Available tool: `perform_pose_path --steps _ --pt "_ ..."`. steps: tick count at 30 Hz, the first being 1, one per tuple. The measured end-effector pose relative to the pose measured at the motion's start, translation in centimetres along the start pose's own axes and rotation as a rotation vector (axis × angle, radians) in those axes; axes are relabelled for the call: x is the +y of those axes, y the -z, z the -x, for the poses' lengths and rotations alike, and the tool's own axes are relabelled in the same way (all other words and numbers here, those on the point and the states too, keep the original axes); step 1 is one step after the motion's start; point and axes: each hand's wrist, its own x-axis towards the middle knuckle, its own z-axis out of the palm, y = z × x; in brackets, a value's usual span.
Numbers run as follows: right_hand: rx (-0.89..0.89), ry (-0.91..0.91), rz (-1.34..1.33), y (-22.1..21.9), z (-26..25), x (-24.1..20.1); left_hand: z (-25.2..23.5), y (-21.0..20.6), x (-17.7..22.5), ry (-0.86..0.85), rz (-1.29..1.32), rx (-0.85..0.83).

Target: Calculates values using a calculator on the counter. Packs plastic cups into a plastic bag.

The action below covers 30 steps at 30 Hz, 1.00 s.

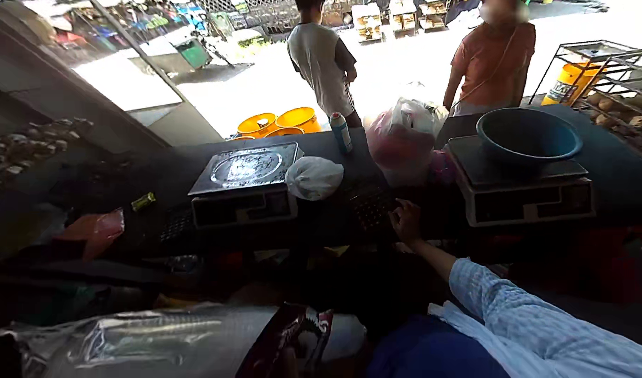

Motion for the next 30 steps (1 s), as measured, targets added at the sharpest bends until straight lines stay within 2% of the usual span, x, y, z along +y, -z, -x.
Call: perform_pose_path --steps 2,5,9,11,14,19,22,26,28,30 --pt "-0.004 0.016 0.013 -0.5 0.5 0.5 -0.7 -0.3 0.4 -0.016 0.003 0.046" --pt "0.002 0.147 -0.007 -1.9 1.5 1.2 -1.7 -0.2 0.4 -0.047 0.007 0.066" --pt "-0.165 0.263 -0.037 -2.8 2.6 -2.3 -2.4 -0.5 -0.4 -0.053 -0.007 0.060" --pt "-0.231 0.260 -0.008 -3.6 2.7 -3.6 -2.7 -0.6 -1.0 -0.069 -0.009 0.048" --pt "-0.426 0.152 0.082 -3.8 2.1 -4.6 -3.3 -0.9 -1.5 -0.091 -0.004 0.041" --pt "-0.494 0.157 0.089 -3.0 1.5 -4.8 -4.1 -1.8 -2.1 -0.112 -0.004 0.010" --pt "-0.376 0.141 0.026 -2.7 1.3 -3.9 -4.6 -2.3 -2.6 -0.104 0.010 -0.019" --pt "-0.186 0.053 -0.007 -2.0 1.2 0.0 -5.0 -2.5 -3.2 -0.101 0.015 -0.045" --pt "-0.170 0.087 -0.017 -1.6 1.7 0.9 -5.1 -2.5 -3.6 -0.086 0.011 -0.038" --pt "-0.215 0.182 -0.046 -1.2 1.9 0.1 -5.2 -2.6 -3.9 -0.072 0.009 -0.023"
